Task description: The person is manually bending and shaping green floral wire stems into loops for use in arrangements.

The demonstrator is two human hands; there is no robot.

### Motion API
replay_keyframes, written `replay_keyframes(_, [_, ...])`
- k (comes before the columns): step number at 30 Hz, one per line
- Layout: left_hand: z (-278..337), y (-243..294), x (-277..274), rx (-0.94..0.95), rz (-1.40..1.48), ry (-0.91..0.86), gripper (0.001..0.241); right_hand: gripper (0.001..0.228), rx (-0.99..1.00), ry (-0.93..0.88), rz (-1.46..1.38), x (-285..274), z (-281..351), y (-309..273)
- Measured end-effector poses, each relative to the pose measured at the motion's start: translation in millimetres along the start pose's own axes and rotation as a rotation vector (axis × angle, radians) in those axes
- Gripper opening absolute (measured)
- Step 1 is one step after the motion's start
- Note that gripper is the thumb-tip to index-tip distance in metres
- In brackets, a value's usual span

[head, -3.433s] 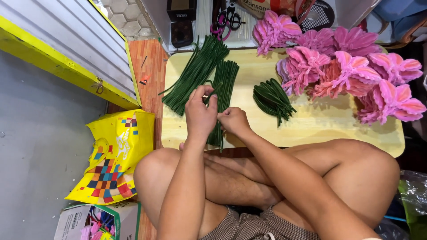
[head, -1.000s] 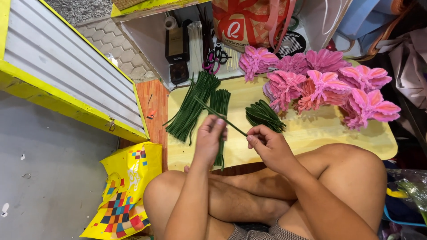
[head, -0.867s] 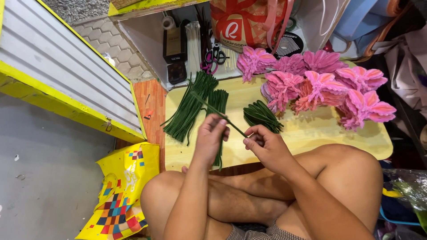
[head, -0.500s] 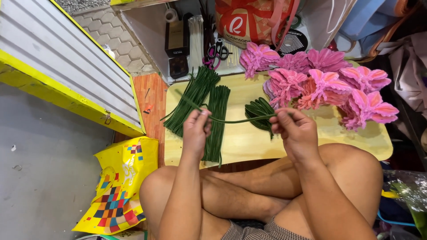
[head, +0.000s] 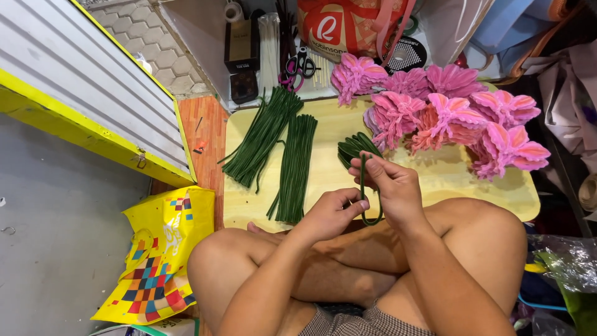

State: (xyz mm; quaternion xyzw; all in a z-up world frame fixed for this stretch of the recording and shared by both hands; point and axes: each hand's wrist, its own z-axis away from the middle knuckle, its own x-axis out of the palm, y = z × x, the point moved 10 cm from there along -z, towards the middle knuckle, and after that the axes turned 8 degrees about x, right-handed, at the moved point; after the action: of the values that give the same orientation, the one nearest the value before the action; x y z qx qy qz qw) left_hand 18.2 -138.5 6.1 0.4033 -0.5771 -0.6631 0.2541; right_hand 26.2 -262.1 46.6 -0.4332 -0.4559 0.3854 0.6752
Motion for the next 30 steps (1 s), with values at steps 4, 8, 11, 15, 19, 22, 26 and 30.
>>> replay_keyframes(4, [1.7, -7.5, 0.7, -0.022, 0.0, 0.006, 0.015, 0.026, 0.02, -0.014, 0.009, -2.9, -4.8, 15.4])
replay_keyframes(8, [1.8, -1.3, 2.4, -0.006, -0.016, -0.005, 0.015, 0.026, -0.009, -0.026, 0.039, -9.1, -11.7, 24.0])
replay_keyframes(11, [2.2, 1.5, 3.0, 0.002, -0.025, -0.013, 0.014, 0.024, -0.042, -0.015, 0.057, -10.9, -11.0, 21.4])
replay_keyframes(15, [3.0, 6.8, 0.6, 0.018, -0.03, 0.016, 0.015, 0.019, -0.074, 0.044, 0.007, -15.1, -9.3, 15.6])
replay_keyframes(19, [-3.1, -5.9, 2.2, 0.016, 0.008, 0.07, 0.017, 0.018, -0.105, 0.105, -0.134, -18.8, -8.3, 4.4])
replay_keyframes(22, [-6.5, -6.6, 8.1, 0.059, 0.238, 0.123, 0.016, 0.017, -0.084, 0.196, -0.445, -29.9, -10.8, 5.5])
replay_keyframes(26, [-6.7, 0.1, 1.6, 0.125, 0.283, 0.207, 0.02, 0.021, -0.092, 0.308, -0.569, -35.5, -9.0, -1.3])
replay_keyframes(30, [2.1, 35.9, -12.8, 0.345, -0.034, 0.257, 0.021, 0.023, -0.074, 0.326, -0.605, -43.3, -12.6, -14.9])
